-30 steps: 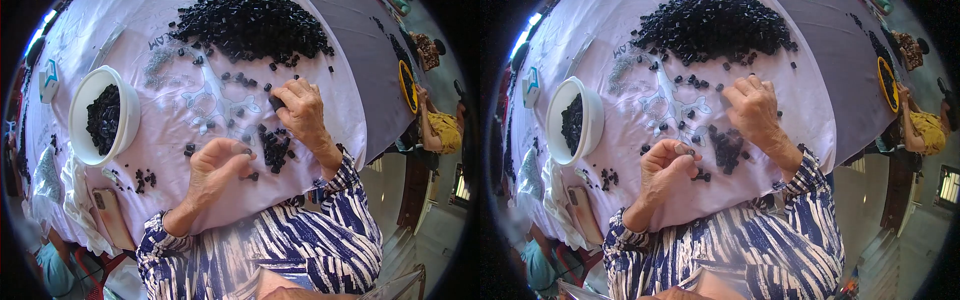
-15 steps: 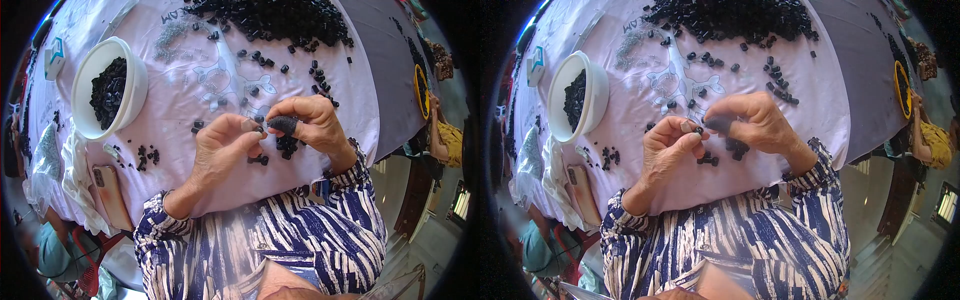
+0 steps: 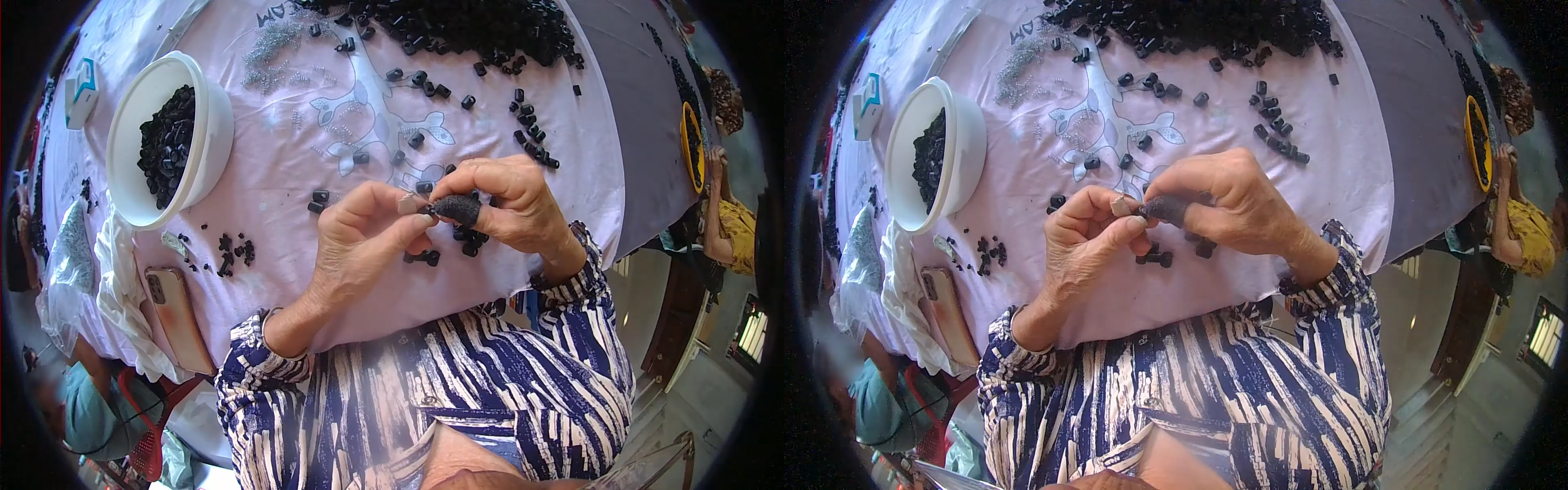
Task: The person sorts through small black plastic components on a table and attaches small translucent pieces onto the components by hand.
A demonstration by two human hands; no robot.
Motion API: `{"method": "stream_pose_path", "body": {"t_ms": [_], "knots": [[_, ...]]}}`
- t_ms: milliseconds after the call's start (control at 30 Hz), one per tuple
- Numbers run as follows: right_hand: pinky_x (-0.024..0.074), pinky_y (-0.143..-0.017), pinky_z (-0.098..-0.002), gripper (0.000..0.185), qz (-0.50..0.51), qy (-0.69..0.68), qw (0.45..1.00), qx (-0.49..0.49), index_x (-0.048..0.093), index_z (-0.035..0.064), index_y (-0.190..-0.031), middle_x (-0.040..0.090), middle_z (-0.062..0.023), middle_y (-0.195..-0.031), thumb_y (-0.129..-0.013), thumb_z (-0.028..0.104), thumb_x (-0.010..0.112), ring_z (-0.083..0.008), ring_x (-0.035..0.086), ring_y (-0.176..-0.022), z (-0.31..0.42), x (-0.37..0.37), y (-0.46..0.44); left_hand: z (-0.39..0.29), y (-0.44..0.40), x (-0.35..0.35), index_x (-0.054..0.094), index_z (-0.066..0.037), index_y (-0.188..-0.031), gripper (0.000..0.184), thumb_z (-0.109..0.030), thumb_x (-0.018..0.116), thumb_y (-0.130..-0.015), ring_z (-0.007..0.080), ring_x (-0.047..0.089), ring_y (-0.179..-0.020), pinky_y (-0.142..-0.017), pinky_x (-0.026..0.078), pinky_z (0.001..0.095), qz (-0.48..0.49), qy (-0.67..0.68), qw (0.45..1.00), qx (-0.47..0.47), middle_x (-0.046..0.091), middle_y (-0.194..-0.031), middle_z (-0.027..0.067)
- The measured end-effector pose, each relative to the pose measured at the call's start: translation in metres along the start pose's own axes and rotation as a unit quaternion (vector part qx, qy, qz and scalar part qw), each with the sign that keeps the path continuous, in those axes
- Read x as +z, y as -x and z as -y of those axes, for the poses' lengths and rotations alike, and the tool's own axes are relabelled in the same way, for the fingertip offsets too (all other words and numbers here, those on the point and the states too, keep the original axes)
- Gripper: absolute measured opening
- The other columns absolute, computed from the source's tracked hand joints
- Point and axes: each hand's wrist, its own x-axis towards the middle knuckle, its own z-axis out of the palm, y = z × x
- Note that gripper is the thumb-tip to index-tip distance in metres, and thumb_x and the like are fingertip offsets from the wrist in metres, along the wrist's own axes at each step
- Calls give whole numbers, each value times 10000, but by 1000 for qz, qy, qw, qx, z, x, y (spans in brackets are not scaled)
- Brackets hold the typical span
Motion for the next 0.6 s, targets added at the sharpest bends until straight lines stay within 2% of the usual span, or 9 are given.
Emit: {"method": "stream_pose_path", "body": {"t_ms": [333, 600], "knots": [[511, -629, -324, 193, -31, 95, 994, -53, 665, -7, -933, 677, -132, -820, -743, 20, 685, -248, 667, -724, -2, 11, 4, 5, 2, 3, 602, 15, -999, 130, 7, 647, -878, 90, 654, -772, -661, 553, 197, -34, -54, 997, 40, 660, -917, 60], [512, -649, -346, 295, -18, 83, 996, -22, 648, -13, -959, 668, -144, -841, -668, -36, 606, -277, 664, -747, -5, 10, 7, 7, 2, 7, 585, 11, -988, 114, 19, 633, -885, 73, 636, -763, -660, 541, 192, -49, -49, 997, 38, 643, -919, 49]]}}
